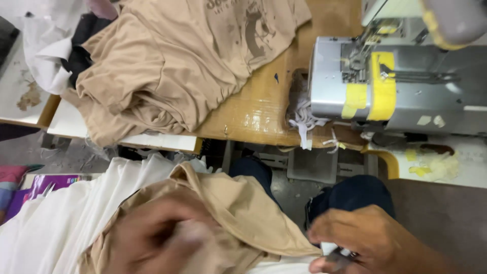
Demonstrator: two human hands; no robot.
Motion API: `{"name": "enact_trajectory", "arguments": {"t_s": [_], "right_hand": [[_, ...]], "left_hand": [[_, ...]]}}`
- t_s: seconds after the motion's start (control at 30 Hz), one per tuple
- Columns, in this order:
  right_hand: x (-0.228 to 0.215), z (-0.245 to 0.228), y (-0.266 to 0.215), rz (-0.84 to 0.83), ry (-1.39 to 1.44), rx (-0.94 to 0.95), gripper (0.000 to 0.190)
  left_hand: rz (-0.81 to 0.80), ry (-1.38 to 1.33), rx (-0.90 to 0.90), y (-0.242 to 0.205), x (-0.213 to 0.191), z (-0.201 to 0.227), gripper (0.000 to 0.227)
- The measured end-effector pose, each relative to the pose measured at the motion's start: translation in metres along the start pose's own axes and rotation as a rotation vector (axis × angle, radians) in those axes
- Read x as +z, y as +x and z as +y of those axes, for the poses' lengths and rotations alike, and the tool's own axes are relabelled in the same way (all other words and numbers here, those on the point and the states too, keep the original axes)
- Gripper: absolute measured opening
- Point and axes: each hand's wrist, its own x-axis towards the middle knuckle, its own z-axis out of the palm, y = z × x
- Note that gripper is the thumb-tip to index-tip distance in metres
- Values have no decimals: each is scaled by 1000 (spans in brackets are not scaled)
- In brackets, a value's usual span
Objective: Trimming excess threads from a beige garment using thread snips at a workstation.
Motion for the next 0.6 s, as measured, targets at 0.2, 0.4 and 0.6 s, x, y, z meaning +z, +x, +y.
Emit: {"name": "enact_trajectory", "arguments": {"t_s": [0.2, 0.4, 0.6], "right_hand": [[17, -11, 27, 405, 270, 257, 49], [69, 14, 23, 411, 522, 371, 44], [96, 30, 11, 406, 925, 524, 12]], "left_hand": [[-357, -386, -492, 33, 75, -9, 23], [-303, -169, -472, 23, 90, -31, 30], [-128, 71, -334, 12, 94, -26, 20]]}}
